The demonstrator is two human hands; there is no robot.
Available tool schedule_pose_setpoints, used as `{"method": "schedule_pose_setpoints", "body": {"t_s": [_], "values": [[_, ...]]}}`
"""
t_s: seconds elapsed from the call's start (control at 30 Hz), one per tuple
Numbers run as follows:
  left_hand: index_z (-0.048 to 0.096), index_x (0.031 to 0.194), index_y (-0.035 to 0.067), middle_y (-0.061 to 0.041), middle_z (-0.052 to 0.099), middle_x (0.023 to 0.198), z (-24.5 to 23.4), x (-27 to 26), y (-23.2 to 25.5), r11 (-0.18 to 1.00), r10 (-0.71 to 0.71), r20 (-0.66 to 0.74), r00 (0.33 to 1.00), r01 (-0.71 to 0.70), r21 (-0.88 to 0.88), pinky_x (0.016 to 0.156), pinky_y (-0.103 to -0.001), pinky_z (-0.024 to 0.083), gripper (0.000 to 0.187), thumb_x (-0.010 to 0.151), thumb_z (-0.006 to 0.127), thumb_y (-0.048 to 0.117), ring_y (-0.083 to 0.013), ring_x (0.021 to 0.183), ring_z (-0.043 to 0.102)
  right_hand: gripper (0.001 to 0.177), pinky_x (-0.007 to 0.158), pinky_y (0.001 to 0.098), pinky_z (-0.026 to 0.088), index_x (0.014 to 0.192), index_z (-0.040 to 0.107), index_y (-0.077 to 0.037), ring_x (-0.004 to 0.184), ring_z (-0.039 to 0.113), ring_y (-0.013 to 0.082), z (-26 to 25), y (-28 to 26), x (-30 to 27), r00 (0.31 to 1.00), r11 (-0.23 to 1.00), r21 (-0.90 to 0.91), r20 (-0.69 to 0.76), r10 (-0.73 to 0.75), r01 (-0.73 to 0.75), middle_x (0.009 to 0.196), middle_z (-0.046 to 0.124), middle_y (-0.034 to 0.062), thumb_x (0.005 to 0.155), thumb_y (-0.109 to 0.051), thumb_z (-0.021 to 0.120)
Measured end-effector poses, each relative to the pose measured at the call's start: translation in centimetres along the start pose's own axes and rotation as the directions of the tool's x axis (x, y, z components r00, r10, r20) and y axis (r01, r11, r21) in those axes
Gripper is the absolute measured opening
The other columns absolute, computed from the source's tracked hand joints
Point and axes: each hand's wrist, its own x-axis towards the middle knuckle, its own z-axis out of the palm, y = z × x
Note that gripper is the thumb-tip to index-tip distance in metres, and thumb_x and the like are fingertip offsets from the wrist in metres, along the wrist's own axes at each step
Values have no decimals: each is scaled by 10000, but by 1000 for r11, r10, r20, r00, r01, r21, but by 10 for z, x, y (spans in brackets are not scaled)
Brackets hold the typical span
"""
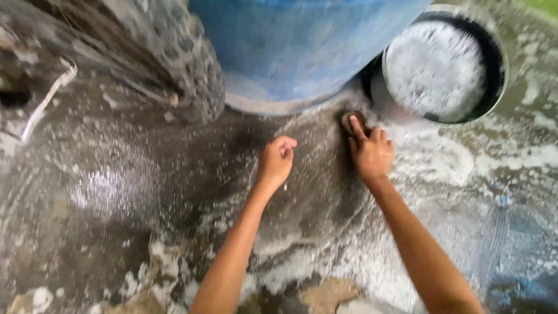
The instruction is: The person scrubs a soapy concrete floor with a small brush, then scoops water from a bucket with a metal cup and pours it onto the floor to rinse. Finally, they use a pink squeegee to push the soapy water across the floor.
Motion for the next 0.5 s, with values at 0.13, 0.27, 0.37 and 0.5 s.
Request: {"method": "schedule_pose_setpoints", "body": {"t_s": [0.13,0.27,0.37,0.5], "values": [[760,1006,162,-116,761,961,25,13,18,1000,27,27,999,-27,-4,886,-435,572,203,880,624,82,-337,971,728,539,832,447,493,1439,589,-283,952,658,286,16,-64,-35,969,995,-22,227,97,-94,1073,640,138,906,-322,655],[729,1103,90,-68,751,1131,29,3,52,996,40,196,980,-24,-86,898,-340,547,272,957,504,41,-218,1044,684,785,694,401,527,1620,304,-286,901,613,279,-147,-79,-110,890,844,513,299,-344,154,1079,606,132,949,-278,713],[730,1100,109,-52,757,1098,28,-8,37,1000,-8,204,979,14,-26,866,-318,561,236,955,562,30,-200,1008,697,286,280,265,294,1352,635,-146,363,396,102,-157,-21,-146,986,910,414,148,-72,4,565,543,-15,1084,-204,554],[747,1048,153,-124,756,1005,34,-9,20,1000,-8,93,996,6,20,917,-450,568,211,903,610,84,-346,1017,723,432,655,451,549,1357,630,-491,746,668,271,-36,42,-104,978,999,34,207,-9,2,827,622,69,929,-442,661]]}}
